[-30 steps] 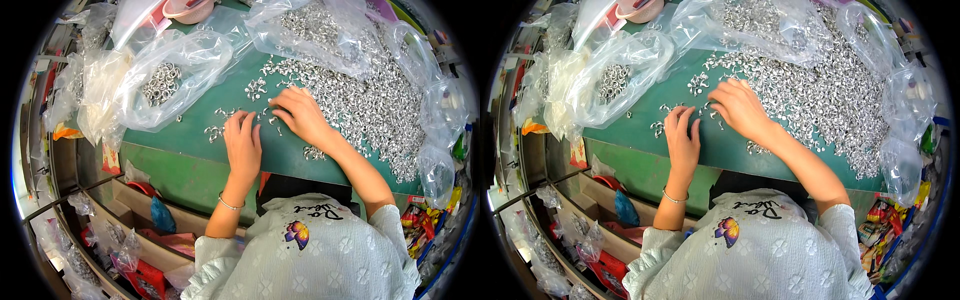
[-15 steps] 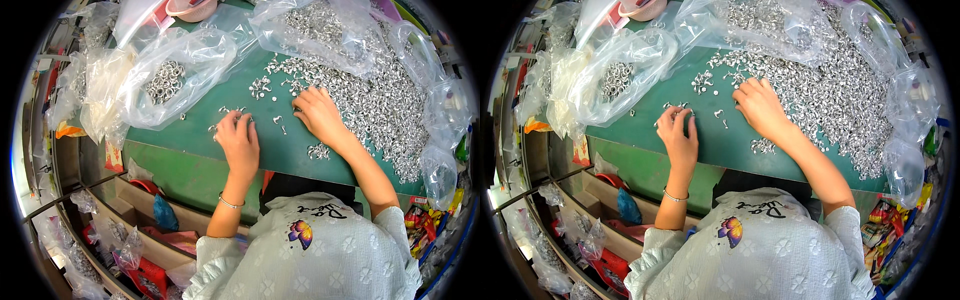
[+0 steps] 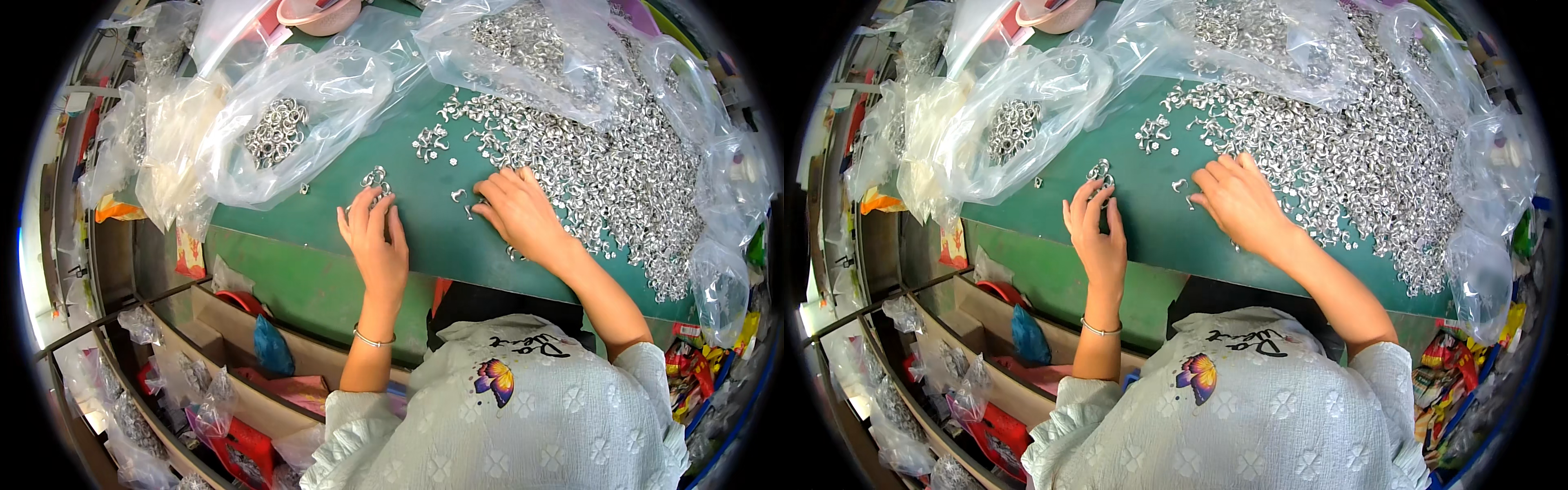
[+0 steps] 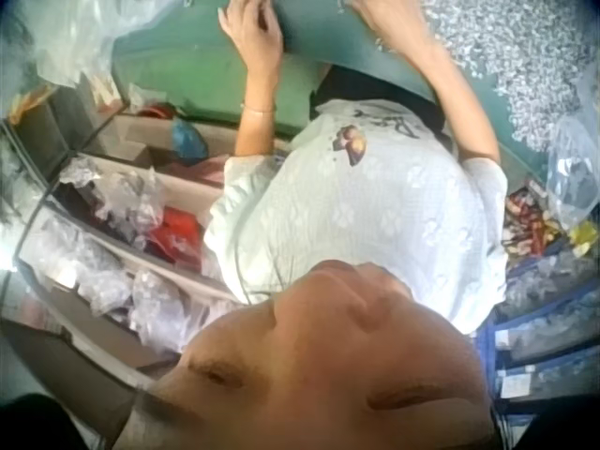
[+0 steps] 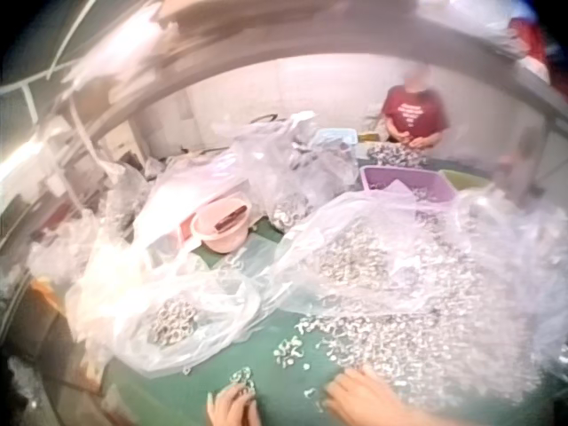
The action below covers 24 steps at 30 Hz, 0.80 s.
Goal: The person sorts small silver metal eyelets on a green table by hand, picking them from a large pile and moving them into smaller groups.
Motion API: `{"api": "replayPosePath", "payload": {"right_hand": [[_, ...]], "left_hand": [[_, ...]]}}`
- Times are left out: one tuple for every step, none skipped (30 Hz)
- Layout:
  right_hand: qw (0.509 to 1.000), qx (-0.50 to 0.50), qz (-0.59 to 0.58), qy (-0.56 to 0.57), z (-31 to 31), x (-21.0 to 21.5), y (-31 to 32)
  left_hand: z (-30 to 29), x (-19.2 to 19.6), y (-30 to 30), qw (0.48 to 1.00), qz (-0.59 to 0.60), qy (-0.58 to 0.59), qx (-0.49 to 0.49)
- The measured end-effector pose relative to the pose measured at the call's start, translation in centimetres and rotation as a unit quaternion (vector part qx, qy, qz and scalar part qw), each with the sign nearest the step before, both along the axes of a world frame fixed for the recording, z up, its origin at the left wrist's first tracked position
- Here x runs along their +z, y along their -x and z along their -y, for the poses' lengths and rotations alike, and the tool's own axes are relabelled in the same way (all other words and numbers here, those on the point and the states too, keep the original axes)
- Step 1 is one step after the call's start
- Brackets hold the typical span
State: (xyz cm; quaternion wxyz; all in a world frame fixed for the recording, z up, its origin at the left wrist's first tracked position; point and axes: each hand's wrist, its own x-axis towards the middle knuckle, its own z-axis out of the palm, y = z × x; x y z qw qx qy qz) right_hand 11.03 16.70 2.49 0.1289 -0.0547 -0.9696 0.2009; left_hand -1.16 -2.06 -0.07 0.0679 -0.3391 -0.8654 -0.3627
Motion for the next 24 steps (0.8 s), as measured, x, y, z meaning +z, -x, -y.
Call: {"api": "replayPosePath", "payload": {"right_hand": [[1.0, 0.005, 0.006, -0.002, 0.3, -0.1, 0.1], [1.0, 0.009, 0.013, -0.006, 0.6, -0.3, 0.1], [1.0, 0.012, 0.019, -0.011, 0.9, -0.5, 0.2], [1.0, 0.015, 0.017, -0.01, 1.1, -0.6, 0.3], [1.0, 0.02, 0.014, -0.009, 1.4, -0.7, 0.5], [1.0, 0.024, 0.01, -0.007, 1.6, -0.7, 0.6], [0.999, 0.04, 0.026, -0.007, 1.8, -0.7, 0.5], [0.998, 0.053, 0.042, -0.008, 1.7, -0.7, 0.2], [0.996, 0.066, 0.057, -0.009, 1.6, -0.7, 0.0], [0.994, 0.079, 0.064, 0.025, 1.2, -0.5, -0.2], [0.991, 0.091, 0.072, 0.062, 0.9, -0.3, -0.5], [0.987, 0.103, 0.08, 0.098, 0.6, -0.1, -0.5], [0.987, 0.085, 0.063, 0.122, 0.1, -0.1, -0.1], [0.986, 0.068, 0.046, 0.145, -0.6, 0.0, 0.8], [0.984, 0.048, 0.032, 0.168, -1.4, -0.1, 1.4], [0.991, 0.012, -0.009, 0.133, -1.7, -0.4, 2.5], [0.994, -0.016, -0.056, 0.097, -1.7, -0.6, 4.4], [0.992, -0.047, -0.102, 0.06, -1.8, -1.0, 5.8], [0.995, -0.033, -0.095, 0.021, -1.8, -1.8, 6.4], [0.996, -0.022, -0.088, -0.016, -1.5, -2.4, 7.0], [0.995, -0.01, -0.081, -0.054, -1.4, -2.8, 7.3], [0.996, 0.005, -0.07, -0.057, -1.7, -3.1, 6.8], [0.996, 0.027, -0.058, -0.06, -1.9, -2.8, 6.3], [0.996, 0.045, -0.043, -0.062, -2.3, -2.5, 5.4]], "left_hand": [[0.2, -0.2, -0.1, 1.0, 0.016, 0.002, 0.001], [-0.1, -0.1, 0.0, 1.0, -0.004, 0.014, 0.0], [-0.7, 0.1, 0.3, 0.999, -0.024, 0.025, -0.002], [-1.4, 0.3, 0.8, 0.998, -0.044, 0.036, -0.004], [-2.0, 0.6, 1.2, 0.994, -0.068, 0.08, -0.013], [-2.0, 0.4, 1.5, 0.991, -0.065, 0.113, -0.016], [-1.8, -0.2, 1.9, 0.987, -0.063, 0.146, -0.02], [-1.7, -0.7, 2.3, 0.982, -0.061, 0.177, -0.026], [-1.2, -1.0, 2.5, 0.985, -0.061, 0.162, -0.016], [-0.8, -1.3, 2.6, 0.987, -0.068, 0.147, -0.009], [-0.6, -1.2, 2.5, 0.988, -0.074, 0.134, -0.004], [-0.4, -1.2, 2.3, 0.99, -0.079, 0.12, 0.002], [-0.5, -1.1, 1.7, 0.99, -0.091, 0.111, 0.004], [-0.9, -0.5, 1.0, 0.994, -0.074, 0.074, -0.025], [-1.4, 0.0, 0.0, 0.996, -0.054, 0.036, -0.058], [-1.8, 0.2, -1.2, 0.995, -0.033, -0.003, -0.09], [-2.2, 0.6, -2.5, 0.989, 0.023, -0.02, -0.144], [-2.8, 0.6, -3.9, 0.976, 0.079, -0.039, -0.201], [-3.3, 0.8, -5.3, 0.976, 0.069, -0.012, -0.207], [-3.4, 1.0, -6.3, 0.975, 0.061, 0.016, -0.214], [-3.4, 0.8, -6.7, 0.973, 0.068, 0.014, -0.22], [-3.3, 0.5, -6.9, 0.971, 0.075, 0.012, -0.226], [-3.1, 0.1, -7.0, 0.97, 0.084, 0.01, -0.226], [-2.8, -0.1, -7.2, 0.967, 0.096, 0.004, -0.235]]}}
